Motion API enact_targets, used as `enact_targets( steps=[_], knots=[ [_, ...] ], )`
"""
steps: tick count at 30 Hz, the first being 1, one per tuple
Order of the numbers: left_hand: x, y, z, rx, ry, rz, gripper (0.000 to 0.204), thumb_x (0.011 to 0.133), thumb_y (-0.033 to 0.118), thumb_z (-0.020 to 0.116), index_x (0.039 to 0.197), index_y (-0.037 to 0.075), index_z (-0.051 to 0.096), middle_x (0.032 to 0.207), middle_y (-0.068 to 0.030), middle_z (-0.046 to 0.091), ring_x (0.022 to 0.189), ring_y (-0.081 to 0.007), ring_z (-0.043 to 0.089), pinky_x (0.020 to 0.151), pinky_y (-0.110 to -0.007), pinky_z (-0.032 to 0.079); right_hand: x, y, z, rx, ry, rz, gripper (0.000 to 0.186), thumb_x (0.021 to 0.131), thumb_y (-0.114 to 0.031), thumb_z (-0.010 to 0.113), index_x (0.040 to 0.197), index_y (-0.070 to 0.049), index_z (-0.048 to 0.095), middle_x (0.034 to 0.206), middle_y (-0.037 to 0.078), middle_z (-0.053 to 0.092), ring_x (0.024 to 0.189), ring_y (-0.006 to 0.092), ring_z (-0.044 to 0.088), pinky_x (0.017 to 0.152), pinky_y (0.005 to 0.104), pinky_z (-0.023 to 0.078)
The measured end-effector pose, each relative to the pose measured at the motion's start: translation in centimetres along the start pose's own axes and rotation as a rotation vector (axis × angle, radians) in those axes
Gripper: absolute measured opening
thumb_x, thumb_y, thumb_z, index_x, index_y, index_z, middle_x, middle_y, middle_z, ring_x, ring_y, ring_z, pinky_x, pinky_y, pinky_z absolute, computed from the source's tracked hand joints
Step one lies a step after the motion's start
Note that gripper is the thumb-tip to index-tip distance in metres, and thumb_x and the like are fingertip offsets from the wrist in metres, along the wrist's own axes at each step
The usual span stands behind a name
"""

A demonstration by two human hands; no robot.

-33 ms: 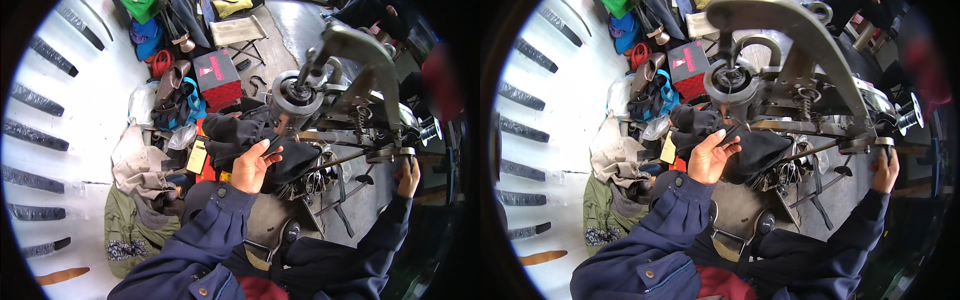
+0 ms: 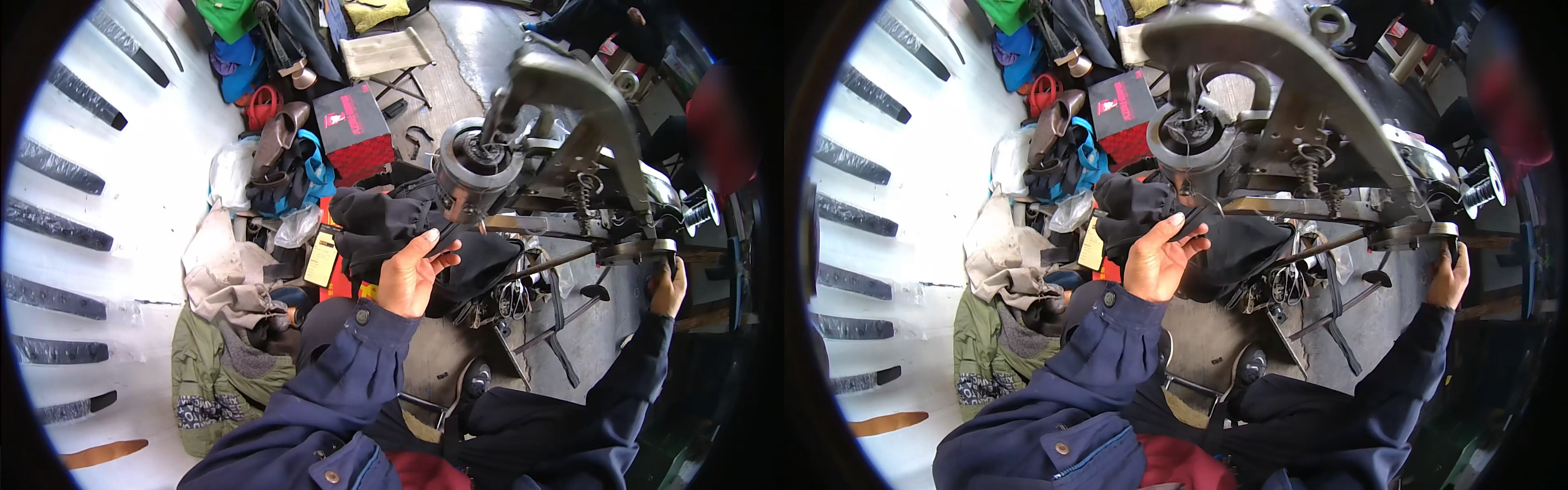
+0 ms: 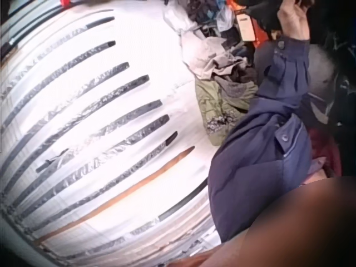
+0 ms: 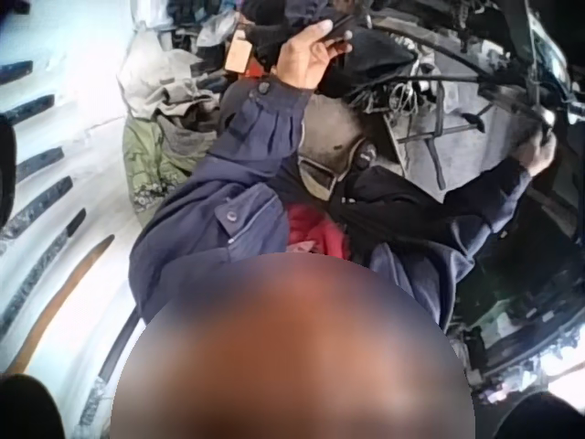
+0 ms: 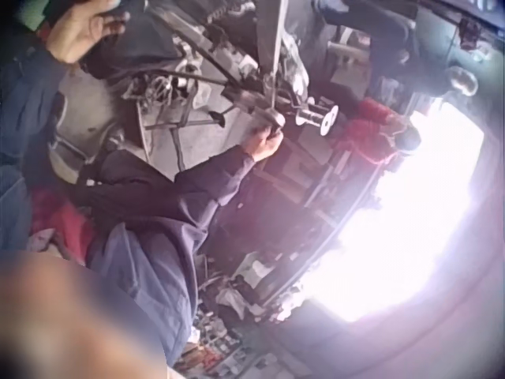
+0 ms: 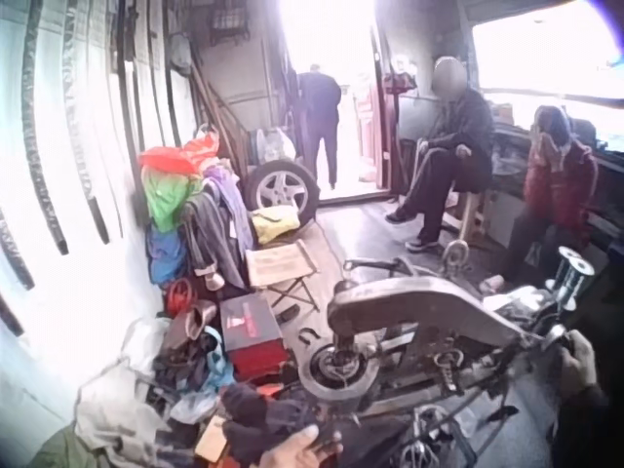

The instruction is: The person sews a black bag using a manual sewing machine, repeatedly positioning the fabric under the needle, operating the foot pedal, and trimming threads with scissors. The person adjusts the bag and continues stitching along its edges.

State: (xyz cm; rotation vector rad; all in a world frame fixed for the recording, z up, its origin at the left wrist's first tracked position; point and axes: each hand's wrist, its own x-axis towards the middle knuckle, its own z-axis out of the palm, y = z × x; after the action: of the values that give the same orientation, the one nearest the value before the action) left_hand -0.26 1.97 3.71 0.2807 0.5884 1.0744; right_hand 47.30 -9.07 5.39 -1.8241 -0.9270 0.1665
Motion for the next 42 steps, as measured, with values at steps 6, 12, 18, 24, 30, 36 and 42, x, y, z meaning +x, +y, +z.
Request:
enact_targets(
  steps=[6,12,18,24,30,36,42],
  knots=[
    [0.1,-0.1,0.0,-0.008,-0.001,0.002,0.014,0.093,0.017,0.068,0.100,0.005,0.070,0.101,-0.0083,0.071,0.100,-0.0233,0.066,0.085,-0.039,0.053,-4.2,2.4,5.4,-0.105,-0.593,0.450,0.020,0.095,-0.016,0.064,0.106,0.000,0.057,0.067,0.003,0.053,0.050,0.0141,0.054,0.047,0.0291,0.045],
    [0.3,-0.2,-0.1,0.019,-0.004,0.006,0.010,0.094,0.016,0.067,0.099,0.008,0.070,0.101,-0.0061,0.071,0.101,-0.0235,0.065,0.086,-0.041,0.053,0.2,-0.4,-1.4,0.065,-0.117,-0.082,0.012,0.098,-0.015,0.058,0.092,-0.004,0.058,0.063,-0.003,0.049,0.051,0.0072,0.046,0.048,0.0245,0.036],
    [0.3,0.0,0.5,0.023,-0.010,0.018,0.010,0.094,0.016,0.067,0.099,0.008,0.070,0.101,-0.0060,0.071,0.102,-0.0231,0.065,0.086,-0.041,0.053,-3.7,3.4,5.5,-0.076,-0.430,0.382,0.019,0.097,-0.010,0.060,0.112,0.001,0.058,0.072,0.002,0.056,0.051,0.0131,0.052,0.048,0.0295,0.043],
    [0.5,-0.2,0.2,0.037,0.004,0.008,0.011,0.094,0.016,0.066,0.099,0.007,0.070,0.099,-0.0059,0.072,0.097,-0.0214,0.066,0.085,-0.041,0.053,-0.8,-0.6,-1.0,0.092,-0.218,-0.093,0.021,0.100,-0.024,0.058,0.100,-0.003,0.061,0.066,-0.002,0.048,0.054,0.0073,0.049,0.050,0.0236,0.039],
    [0.7,-0.3,0.6,0.042,0.009,0.020,0.012,0.094,0.017,0.066,0.099,0.007,0.070,0.097,-0.0063,0.072,0.093,-0.0202,0.066,0.085,-0.040,0.053,-2.5,3.9,5.2,-0.234,-0.256,0.192,0.014,0.095,-0.007,0.060,0.107,0.000,0.060,0.069,0.002,0.054,0.055,0.0108,0.051,0.050,0.0275,0.044],
    [1.1,-0.6,0.0,0.031,-0.006,0.006,0.012,0.094,0.018,0.066,0.098,0.007,0.069,0.093,-0.0065,0.071,0.090,-0.0192,0.065,0.084,-0.040,0.053,-2.1,-2.0,0.3,0.166,-0.332,-0.038,0.022,0.099,-0.017,0.060,0.110,0.002,0.061,0.066,0.000,0.051,0.054,0.0086,0.052,0.049,0.0243,0.042],
    [1.0,-0.5,0.4,0.036,0.005,-0.004,0.013,0.094,0.018,0.065,0.097,0.006,0.068,0.092,-0.0063,0.069,0.087,-0.0183,0.064,0.084,-0.040,0.053,-1.8,1.6,3.7,-0.370,-0.098,0.288,0.017,0.096,-0.010,0.059,0.109,0.001,0.060,0.075,0.005,0.059,0.057,0.0130,0.057,0.051,0.0298,0.047]
  ],
)
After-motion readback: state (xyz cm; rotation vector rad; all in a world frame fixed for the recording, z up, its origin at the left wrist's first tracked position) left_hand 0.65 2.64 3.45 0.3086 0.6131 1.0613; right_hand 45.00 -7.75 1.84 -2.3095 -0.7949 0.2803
